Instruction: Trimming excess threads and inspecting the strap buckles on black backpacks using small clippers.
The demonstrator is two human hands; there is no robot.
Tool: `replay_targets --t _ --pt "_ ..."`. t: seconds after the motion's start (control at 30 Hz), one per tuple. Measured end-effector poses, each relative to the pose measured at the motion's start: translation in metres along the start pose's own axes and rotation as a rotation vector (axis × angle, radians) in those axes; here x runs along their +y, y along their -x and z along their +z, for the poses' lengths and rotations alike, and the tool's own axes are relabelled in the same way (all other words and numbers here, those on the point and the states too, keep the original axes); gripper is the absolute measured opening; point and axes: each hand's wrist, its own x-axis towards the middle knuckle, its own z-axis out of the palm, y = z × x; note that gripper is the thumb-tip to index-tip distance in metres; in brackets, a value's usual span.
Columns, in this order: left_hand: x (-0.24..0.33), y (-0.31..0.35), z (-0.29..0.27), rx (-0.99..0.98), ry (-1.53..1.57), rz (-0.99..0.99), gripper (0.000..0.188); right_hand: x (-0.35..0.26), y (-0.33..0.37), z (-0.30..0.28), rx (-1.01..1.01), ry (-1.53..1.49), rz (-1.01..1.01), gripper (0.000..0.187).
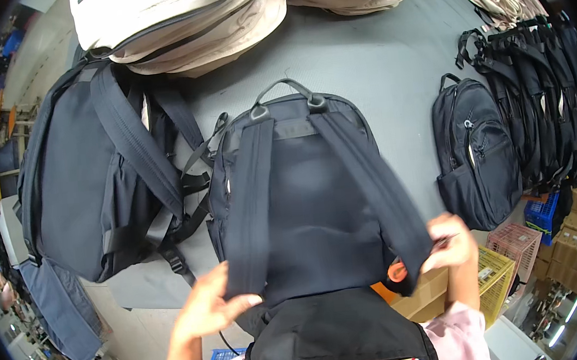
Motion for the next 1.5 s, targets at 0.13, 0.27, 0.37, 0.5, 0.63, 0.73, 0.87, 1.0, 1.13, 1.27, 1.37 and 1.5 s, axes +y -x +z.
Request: replay_targets --t 0.13,0.27,0.37,0.5,0.63,0.73,0.87,1.0,1.13,1.27,1.37,1.5 --pt "0.049 -0.09 -0.011 0.169 0.847 0.175 0.043 -0.036 -0.089 0.018 0.423 -0.259 0.151 0.04" --pt "-0.018 -0.172 0.009 0.136 0.93 0.013 0.036 0.1 -0.114 0.018 0.71 0.401 0.075 0.027" --pt "-0.017 -0.164 0.023 0.19 0.928 -0.047 0.039 0.054 -0.097 0.074 0.941 0.837 -0.106 0.048" --pt "0.004 -0.155 0.025 0.13 0.935 0.012 0.039 0.028 -0.105 0.102 0.699 0.785 -0.356 0.023" --pt "0.017 -0.14 0.033 0.096 0.925 0.078 0.042 0.037 -0.126 0.101 0.416 0.268 0.222 0.025" --pt "0.023 -0.113 0.047 0.123 0.933 0.155 0.045 0.05 -0.122 0.108 0.387 0.002 0.135 0.026" --pt "0.009 -0.06 0.084 0.139 0.67 0.119 0.032 0.034 -0.118 0.115 0.486 0.082 0.151 0.024" --pt "0.001 -0.041 0.092 0.142 0.857 0.18 0.027 0.008 -0.098 0.136 0.718 0.558 -0.325 0.019" --pt "0.016 -0.032 0.088 0.271 0.78 0.219 0.019 -0.014 -0.057 0.132 0.618 0.76 -0.266 0.035" --pt "0.019 -0.03 0.091 0.3 0.691 0.203 0.016 -0.023 -0.054 0.133 0.56 0.92 -0.243 0.026" --pt "0.016 -0.028 0.096 0.317 0.611 0.202 0.016 -0.024 -0.055 0.13 0.53 0.965 -0.256 0.023" --pt "0.013 -0.026 0.096 0.317 0.539 0.208 0.018 -0.022 -0.055 0.129 0.495 0.91 -0.281 0.022"
